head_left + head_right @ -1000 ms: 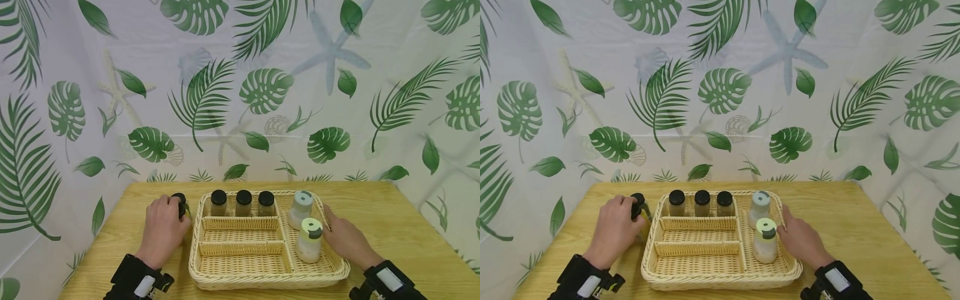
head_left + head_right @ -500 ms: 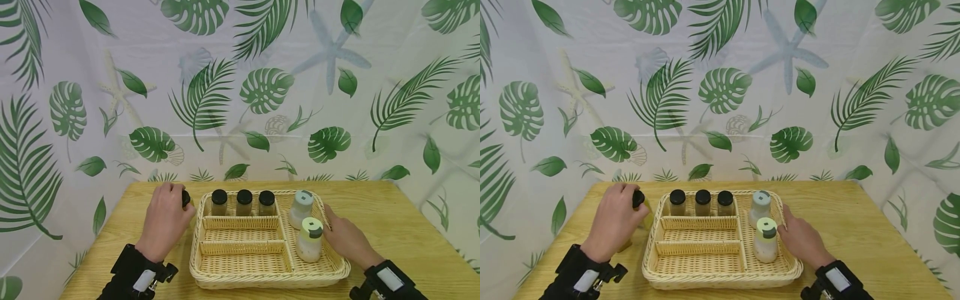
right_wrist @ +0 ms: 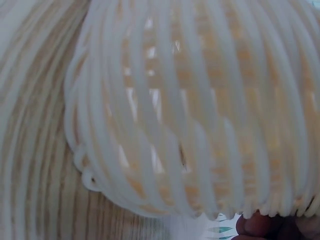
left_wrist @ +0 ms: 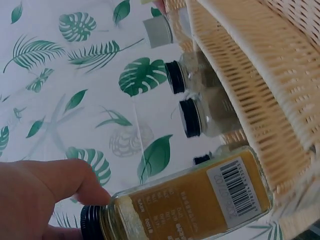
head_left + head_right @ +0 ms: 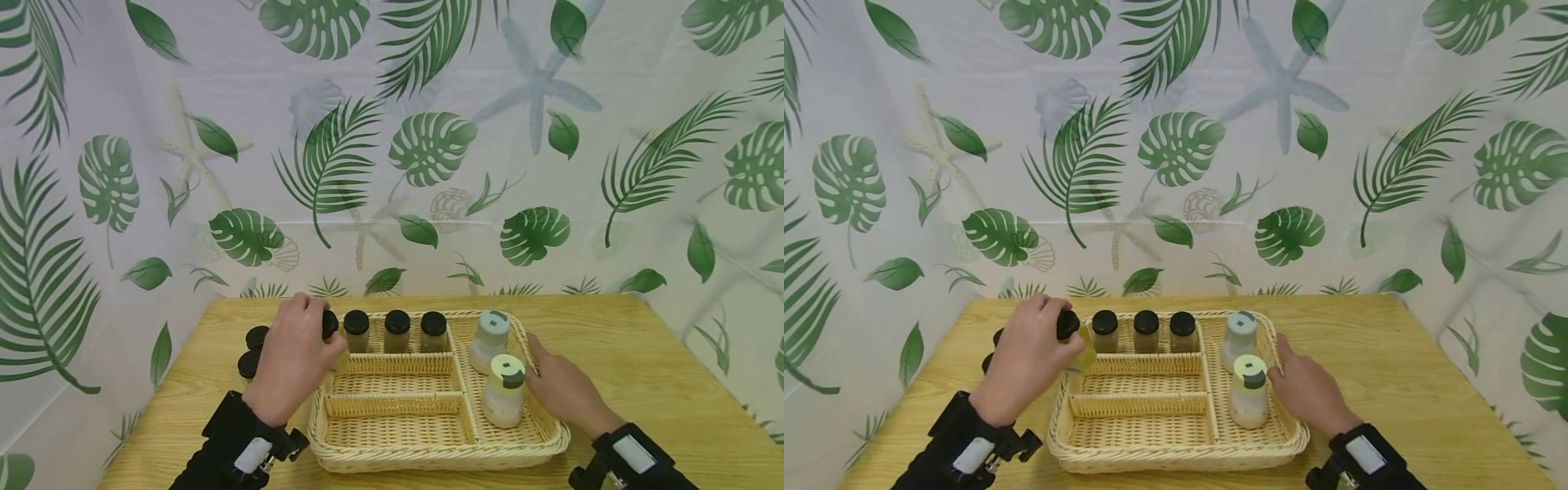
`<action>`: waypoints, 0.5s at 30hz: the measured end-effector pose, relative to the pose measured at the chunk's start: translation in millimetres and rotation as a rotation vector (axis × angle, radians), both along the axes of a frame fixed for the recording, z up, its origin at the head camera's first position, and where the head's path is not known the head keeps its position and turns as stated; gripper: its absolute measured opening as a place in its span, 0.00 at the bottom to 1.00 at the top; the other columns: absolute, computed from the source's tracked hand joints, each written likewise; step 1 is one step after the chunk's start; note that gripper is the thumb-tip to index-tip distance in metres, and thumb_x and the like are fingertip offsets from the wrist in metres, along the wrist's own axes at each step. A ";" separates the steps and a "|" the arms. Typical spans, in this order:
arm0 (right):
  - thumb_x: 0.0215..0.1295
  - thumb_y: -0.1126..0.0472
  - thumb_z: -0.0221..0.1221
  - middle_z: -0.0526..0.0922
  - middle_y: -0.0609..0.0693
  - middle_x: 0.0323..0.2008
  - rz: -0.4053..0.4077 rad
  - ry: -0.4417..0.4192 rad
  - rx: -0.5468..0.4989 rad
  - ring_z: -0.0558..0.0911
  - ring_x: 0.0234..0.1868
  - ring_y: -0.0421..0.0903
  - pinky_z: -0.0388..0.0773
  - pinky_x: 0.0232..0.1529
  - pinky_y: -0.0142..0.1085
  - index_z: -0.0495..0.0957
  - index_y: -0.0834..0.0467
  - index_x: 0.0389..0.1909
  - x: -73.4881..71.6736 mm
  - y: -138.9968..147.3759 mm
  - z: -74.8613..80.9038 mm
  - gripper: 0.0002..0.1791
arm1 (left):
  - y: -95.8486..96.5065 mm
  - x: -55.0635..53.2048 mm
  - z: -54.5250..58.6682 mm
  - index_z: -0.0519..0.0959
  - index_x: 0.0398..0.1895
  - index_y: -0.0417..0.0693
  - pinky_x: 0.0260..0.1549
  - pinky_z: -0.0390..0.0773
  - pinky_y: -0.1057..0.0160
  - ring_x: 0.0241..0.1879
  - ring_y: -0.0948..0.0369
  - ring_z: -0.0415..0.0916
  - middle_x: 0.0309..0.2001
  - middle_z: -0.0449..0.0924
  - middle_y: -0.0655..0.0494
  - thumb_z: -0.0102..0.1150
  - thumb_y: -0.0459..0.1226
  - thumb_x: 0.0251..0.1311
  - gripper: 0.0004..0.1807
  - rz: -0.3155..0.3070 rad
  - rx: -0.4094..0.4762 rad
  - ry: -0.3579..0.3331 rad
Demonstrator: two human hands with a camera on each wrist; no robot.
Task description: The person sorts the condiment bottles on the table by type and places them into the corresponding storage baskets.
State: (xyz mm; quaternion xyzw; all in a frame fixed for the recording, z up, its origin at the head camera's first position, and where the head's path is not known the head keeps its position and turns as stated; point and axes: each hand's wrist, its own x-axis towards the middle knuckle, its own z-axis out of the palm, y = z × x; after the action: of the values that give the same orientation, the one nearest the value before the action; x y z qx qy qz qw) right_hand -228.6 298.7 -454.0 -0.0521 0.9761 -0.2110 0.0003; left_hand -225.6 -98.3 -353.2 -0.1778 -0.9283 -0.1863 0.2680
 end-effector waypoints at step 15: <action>0.71 0.58 0.44 0.65 0.44 0.08 -0.015 -0.010 -0.016 0.61 0.07 0.38 0.59 0.10 0.32 0.44 0.67 0.73 3.6 0.3 1.2 0.35 | 47.4 -1.8 -9.0 0.76 0.36 0.38 0.24 0.72 0.61 0.29 0.57 0.64 0.32 0.70 0.48 0.61 0.39 0.53 0.13 -0.124 -0.124 -0.075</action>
State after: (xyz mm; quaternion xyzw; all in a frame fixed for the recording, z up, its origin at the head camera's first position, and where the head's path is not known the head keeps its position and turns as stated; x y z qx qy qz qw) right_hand -225.0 299.0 -452.8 -0.0435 0.9747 -0.2191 0.0034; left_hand -227.4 -50.9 -362.3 -0.2440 -0.9348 -0.1510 0.2093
